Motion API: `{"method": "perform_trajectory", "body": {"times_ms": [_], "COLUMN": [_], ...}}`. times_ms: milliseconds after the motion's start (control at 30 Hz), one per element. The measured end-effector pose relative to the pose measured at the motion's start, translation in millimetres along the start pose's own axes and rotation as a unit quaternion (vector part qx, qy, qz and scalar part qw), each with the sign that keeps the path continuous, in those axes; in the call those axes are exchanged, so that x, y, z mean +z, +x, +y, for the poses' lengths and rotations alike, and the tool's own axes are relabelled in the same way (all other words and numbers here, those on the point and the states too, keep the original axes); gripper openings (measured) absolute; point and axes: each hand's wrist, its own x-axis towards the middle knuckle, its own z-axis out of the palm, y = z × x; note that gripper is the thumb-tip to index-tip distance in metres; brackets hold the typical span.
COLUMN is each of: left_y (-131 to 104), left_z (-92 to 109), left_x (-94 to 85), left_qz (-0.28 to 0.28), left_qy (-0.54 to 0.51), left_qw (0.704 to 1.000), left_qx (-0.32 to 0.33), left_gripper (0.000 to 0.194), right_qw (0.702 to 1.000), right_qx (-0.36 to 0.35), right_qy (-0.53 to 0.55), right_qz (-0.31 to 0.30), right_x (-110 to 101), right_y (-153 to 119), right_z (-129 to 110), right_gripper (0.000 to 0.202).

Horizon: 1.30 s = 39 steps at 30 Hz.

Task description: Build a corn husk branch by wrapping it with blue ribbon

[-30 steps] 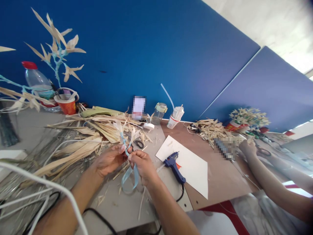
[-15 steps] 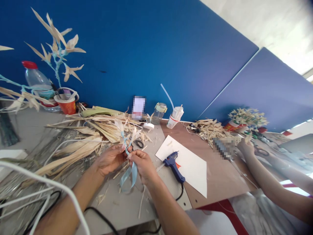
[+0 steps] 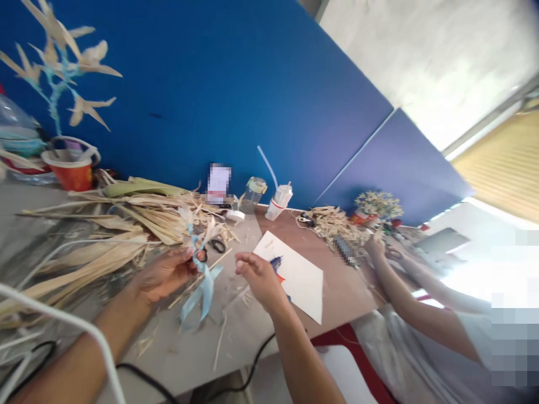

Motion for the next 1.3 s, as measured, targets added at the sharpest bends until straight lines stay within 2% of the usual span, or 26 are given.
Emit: {"method": "perform_trajectory", "body": {"times_ms": [67, 133, 167, 233, 333, 433, 600, 700, 800, 867, 967, 1033, 1100, 1233, 1300], "left_y": [1.9, 5.0, 6.5, 8.3, 7.1, 3.7, 1.6, 1.6, 1.4, 1.5, 2.0, 2.4, 2.6, 2.3, 2.2], "left_z": [-0.1, -1.1, -1.7, -2.6, -2.3, -0.7, 0.9, 0.8, 0.5, 0.4, 0.3, 0.1, -0.2, -0.3, -0.1], "left_x": [-3.2, -6.3, -7.3, -7.4, -3.7, 0.5, 2.5, 3.0, 3.6, 3.9, 4.4, 4.7, 5.2, 5.4, 5.1], "left_qz": [0.005, 0.009, 0.012, 0.014, 0.013, 0.017, 0.022, 0.016, 0.011, 0.015, 0.024, 0.025, 0.025, 0.030, 0.027], "left_qy": [0.000, -0.002, -0.002, 0.001, 0.000, -0.011, -0.019, -0.023, -0.028, -0.030, -0.033, -0.032, -0.023, -0.004, 0.000], "left_qw": [1.000, 1.000, 1.000, 1.000, 1.000, 1.000, 0.999, 0.999, 0.999, 0.999, 0.999, 0.999, 0.999, 0.999, 1.000], "left_qx": [0.000, -0.003, -0.005, -0.005, -0.007, -0.017, -0.017, -0.024, -0.024, -0.023, -0.022, -0.021, -0.020, -0.016, -0.016], "left_gripper": [0.022, 0.022, 0.020, 0.015, 0.007, 0.011, 0.010, 0.013, 0.012, 0.011, 0.009, 0.009, 0.009, 0.011, 0.011], "right_qw": [0.994, 0.975, 0.963, 0.937, 0.900, 0.876, 0.877, 0.893, 0.921, 0.945, 0.981, 0.988, 0.984, 0.967, 0.964], "right_qx": [0.012, 0.025, 0.034, 0.056, 0.078, 0.081, 0.083, 0.049, 0.013, 0.019, 0.030, 0.006, -0.030, -0.053, -0.048], "right_qy": [-0.069, -0.170, -0.223, -0.326, -0.424, -0.475, -0.473, -0.445, -0.375, -0.291, -0.079, 0.070, 0.161, 0.226, 0.215], "right_qz": [0.082, 0.143, 0.146, 0.115, 0.065, 0.034, 0.022, 0.054, 0.105, 0.145, 0.172, 0.140, 0.074, -0.104, -0.147], "right_x": [-37.7, -71.2, -83.5, -96.1, -89.8, -75.8, -75.9, -86.1, -98.2, -104.7, -107.6, -101.9, -89.1, -49.4, -30.4], "right_y": [0.9, -0.1, -1.5, -5.5, -11.4, -13.3, -10.2, -10.5, -11.8, -12.1, -12.9, -15.1, -19.0, -28.0, -29.8], "right_z": [8.0, 19.0, 25.6, 40.0, 58.2, 64.6, 65.5, 69.6, 71.6, 67.9, 52.4, 37.9, 23.7, 3.0, -2.9], "right_gripper": [0.035, 0.032, 0.031, 0.029, 0.040, 0.043, 0.030, 0.030, 0.036, 0.038, 0.045, 0.050, 0.053, 0.050, 0.050]}}
